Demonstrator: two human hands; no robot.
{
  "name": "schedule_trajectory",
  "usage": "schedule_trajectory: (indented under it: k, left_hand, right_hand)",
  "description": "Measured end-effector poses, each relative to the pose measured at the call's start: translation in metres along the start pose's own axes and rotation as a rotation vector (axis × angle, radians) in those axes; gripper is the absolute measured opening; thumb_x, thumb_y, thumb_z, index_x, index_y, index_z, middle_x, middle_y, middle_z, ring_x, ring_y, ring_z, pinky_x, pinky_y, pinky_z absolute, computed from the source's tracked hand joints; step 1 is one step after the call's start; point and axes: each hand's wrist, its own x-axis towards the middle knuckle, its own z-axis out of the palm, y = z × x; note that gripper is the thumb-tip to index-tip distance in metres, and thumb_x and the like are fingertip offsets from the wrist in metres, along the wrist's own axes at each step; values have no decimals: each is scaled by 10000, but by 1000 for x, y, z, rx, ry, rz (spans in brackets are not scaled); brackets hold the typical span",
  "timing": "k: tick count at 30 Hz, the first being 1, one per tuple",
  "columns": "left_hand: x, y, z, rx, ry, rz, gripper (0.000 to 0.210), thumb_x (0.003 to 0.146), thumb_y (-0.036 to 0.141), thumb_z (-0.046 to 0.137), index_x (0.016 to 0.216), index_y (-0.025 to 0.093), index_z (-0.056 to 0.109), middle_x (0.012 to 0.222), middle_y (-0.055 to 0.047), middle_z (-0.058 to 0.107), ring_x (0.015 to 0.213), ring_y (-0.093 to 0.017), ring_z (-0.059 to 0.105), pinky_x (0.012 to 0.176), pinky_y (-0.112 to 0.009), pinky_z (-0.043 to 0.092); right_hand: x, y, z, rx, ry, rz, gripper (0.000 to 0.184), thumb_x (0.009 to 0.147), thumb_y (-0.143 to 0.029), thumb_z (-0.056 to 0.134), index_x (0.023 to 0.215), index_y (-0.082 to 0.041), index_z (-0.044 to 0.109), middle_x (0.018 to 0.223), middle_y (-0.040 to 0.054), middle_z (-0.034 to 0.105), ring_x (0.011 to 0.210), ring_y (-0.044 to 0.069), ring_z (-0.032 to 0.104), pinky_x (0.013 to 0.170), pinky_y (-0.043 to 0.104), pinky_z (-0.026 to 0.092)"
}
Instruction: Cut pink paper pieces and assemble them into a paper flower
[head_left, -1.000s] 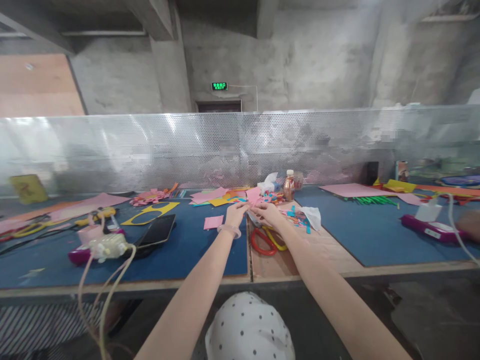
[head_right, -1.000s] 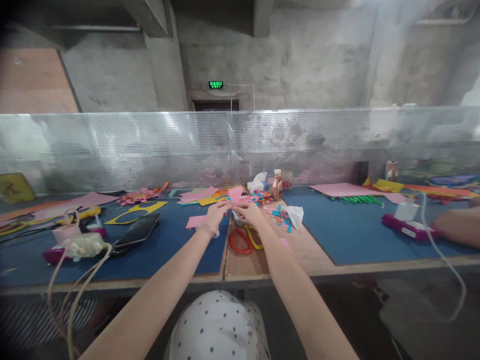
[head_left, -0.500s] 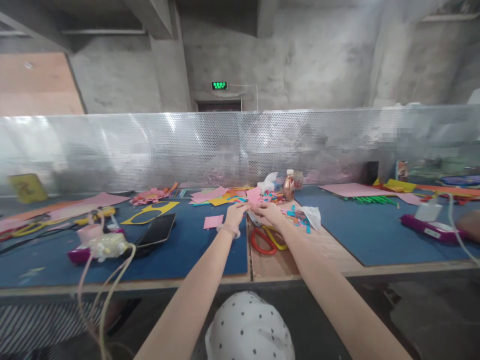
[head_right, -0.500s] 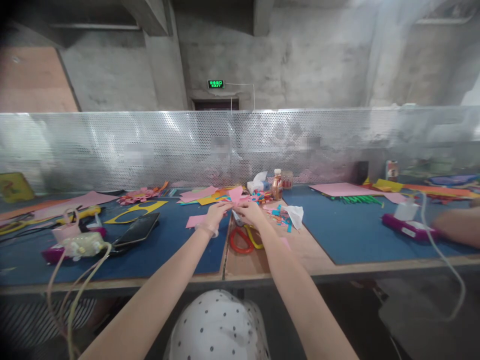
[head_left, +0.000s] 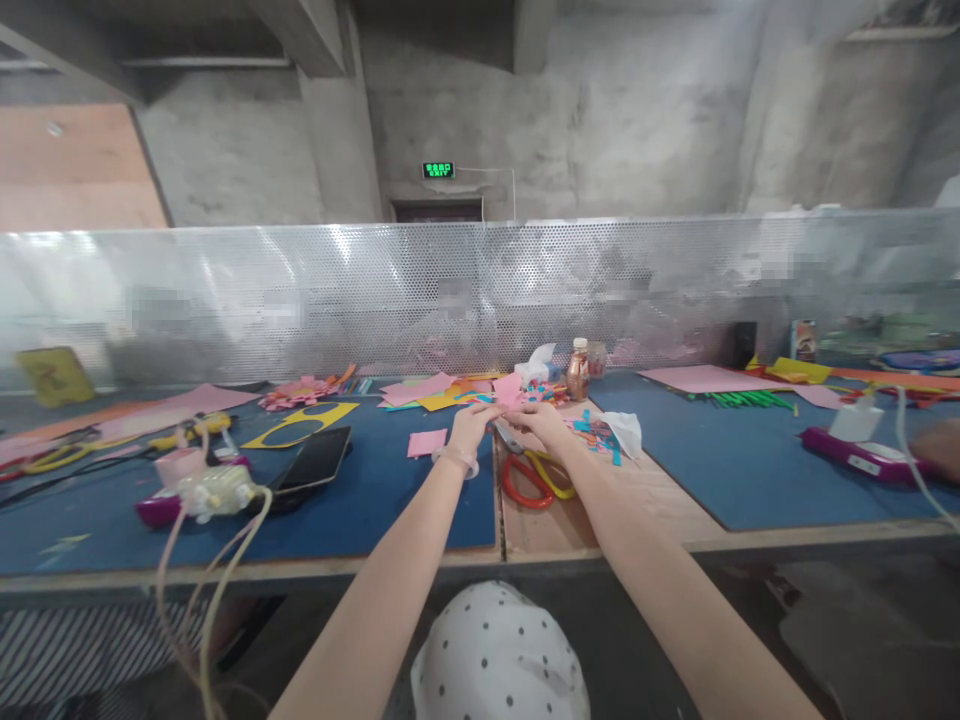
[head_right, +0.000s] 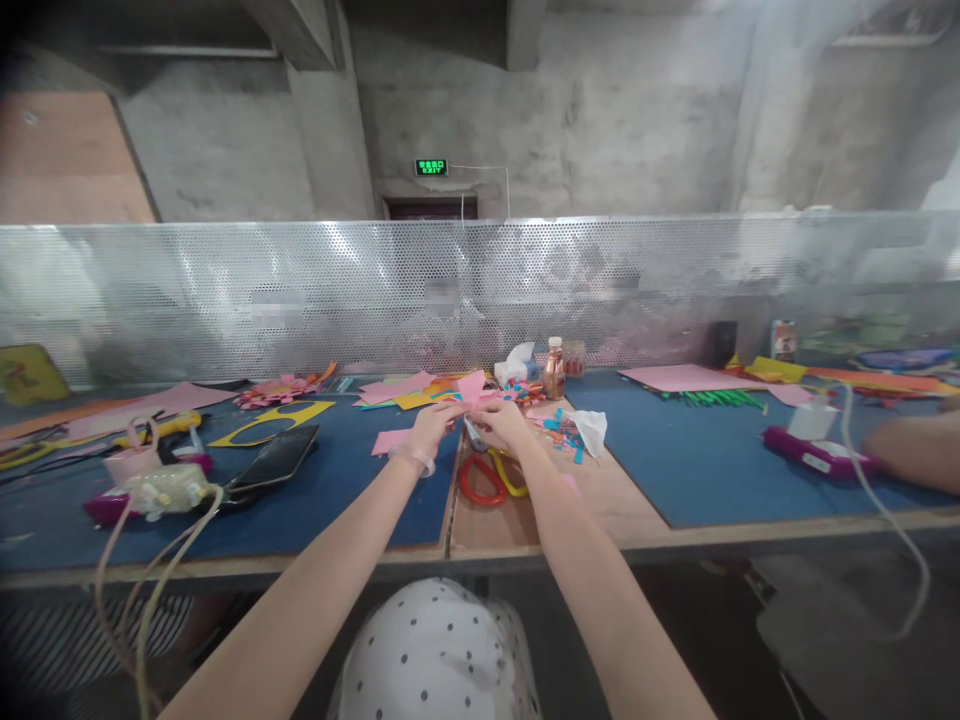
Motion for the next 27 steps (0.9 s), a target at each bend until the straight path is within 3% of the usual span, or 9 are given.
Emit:
schedule_trajectory:
  k: [5, 14, 22, 27]
  left_hand:
    - [0, 0, 0, -15, 2, -20, 117, 609, 252, 582, 625, 158, 649, 775, -47, 653, 722, -138, 560, 584, -233, 414]
    - [4, -6, -2, 19, 8, -5, 149, 604, 282, 583, 647, 157, 654, 784, -44, 652, 692, -129, 547, 576, -229, 413]
    - [4, -5, -3, 114, 24, 20, 130, 573, 251, 626, 639, 157, 686, 719, -36, 661, 645, -131, 536, 564, -233, 410]
    - [5, -5, -3, 208, 7, 60, 138, 610, 252, 622, 666, 151, 698, 717, -55, 668, 698, -168, 573, 622, -267, 435]
  right_hand:
    - [-3, -3, 0, 131, -56, 45, 315, 518, -414, 724, 640, -133, 653, 583, 4, 579, 536, 97, 484, 541, 234, 377]
    - [0, -1, -1, -90, 58, -1, 295, 599, -425, 675, 675, -141, 651, 565, 3, 567, 513, 92, 488, 453, 194, 363]
    - [0, 0, -3, -121, 35, -22, 249, 599, -397, 660, 650, -154, 642, 536, -10, 545, 492, 96, 476, 451, 204, 374]
    - [4, 4, -5, -154, 83, -51, 219, 584, -358, 669, 637, -146, 666, 544, 0, 557, 497, 101, 466, 465, 218, 374]
